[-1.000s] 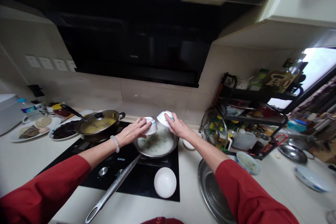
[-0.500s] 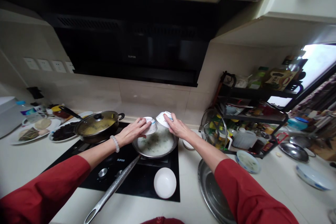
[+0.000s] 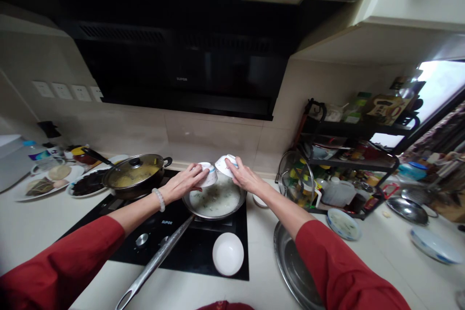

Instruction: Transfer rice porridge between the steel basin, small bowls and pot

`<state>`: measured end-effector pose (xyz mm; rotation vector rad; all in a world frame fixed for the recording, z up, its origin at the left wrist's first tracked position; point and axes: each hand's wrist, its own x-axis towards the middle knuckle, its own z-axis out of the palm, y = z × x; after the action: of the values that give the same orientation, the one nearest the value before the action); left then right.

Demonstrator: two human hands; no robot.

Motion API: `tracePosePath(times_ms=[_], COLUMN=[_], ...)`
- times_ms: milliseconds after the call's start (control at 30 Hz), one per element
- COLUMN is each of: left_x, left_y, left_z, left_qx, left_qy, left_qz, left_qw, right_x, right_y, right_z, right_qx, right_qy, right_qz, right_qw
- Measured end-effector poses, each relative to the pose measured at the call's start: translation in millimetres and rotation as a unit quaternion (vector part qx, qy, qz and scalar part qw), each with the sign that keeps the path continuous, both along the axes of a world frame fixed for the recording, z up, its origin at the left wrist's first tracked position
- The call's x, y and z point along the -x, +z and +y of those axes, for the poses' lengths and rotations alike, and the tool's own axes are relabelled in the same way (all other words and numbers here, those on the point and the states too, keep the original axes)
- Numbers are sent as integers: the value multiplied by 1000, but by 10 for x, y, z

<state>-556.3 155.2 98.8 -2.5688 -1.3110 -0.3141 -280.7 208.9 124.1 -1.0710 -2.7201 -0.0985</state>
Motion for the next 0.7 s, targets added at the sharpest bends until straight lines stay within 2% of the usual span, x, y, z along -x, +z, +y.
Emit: tracePosePath(times_ms=[133, 233, 267, 300, 333, 367, 400, 433, 467, 500, 533, 633, 700], left_x=[27, 42, 43, 43, 42, 42, 42, 45, 51, 59, 69, 95, 97], left_y=[-24, -69, -88, -106, -121, -133, -141, -144, -143, -138, -131, -98, -74], left_z=[11, 41, 57, 76, 96, 115, 132, 145, 153, 156, 154, 132, 112], left_qx=[-5, -7, -5, 5, 27, 65, 116, 172, 221, 255, 275, 298, 311], left_qy=[-4, 9, 30, 63, 109, 162, 215, 260, 289, 304, 309, 307, 304], left_qz=[-9, -90, -144, -212, -292, -380, -474, -559, -624, -668, -696, -747, -788], left_qw=[1000, 996, 989, 975, 950, 908, 846, 769, 691, 630, 587, 509, 436], right_x=[-23, -11, 5, 26, 49, 70, 86, 95, 95, 88, 77, 43, 37], right_y=[-58, -190, -245, -301, -354, -401, -440, -471, -493, -507, -513, -492, -453], right_z=[25, 71, 89, 107, 121, 132, 138, 138, 131, 118, 99, 25, -29], right_qx=[17, 78, 120, 179, 245, 306, 354, 388, 410, 422, 433, 478, 505], right_qy=[1, -8, -31, -71, -122, -175, -218, -248, -264, -269, -269, -269, -265], right_qz=[30, 167, 247, 346, 448, 536, 601, 642, 664, 674, 678, 694, 698], right_qw=[999, 983, 961, 918, 851, 767, 682, 613, 568, 543, 529, 467, 432])
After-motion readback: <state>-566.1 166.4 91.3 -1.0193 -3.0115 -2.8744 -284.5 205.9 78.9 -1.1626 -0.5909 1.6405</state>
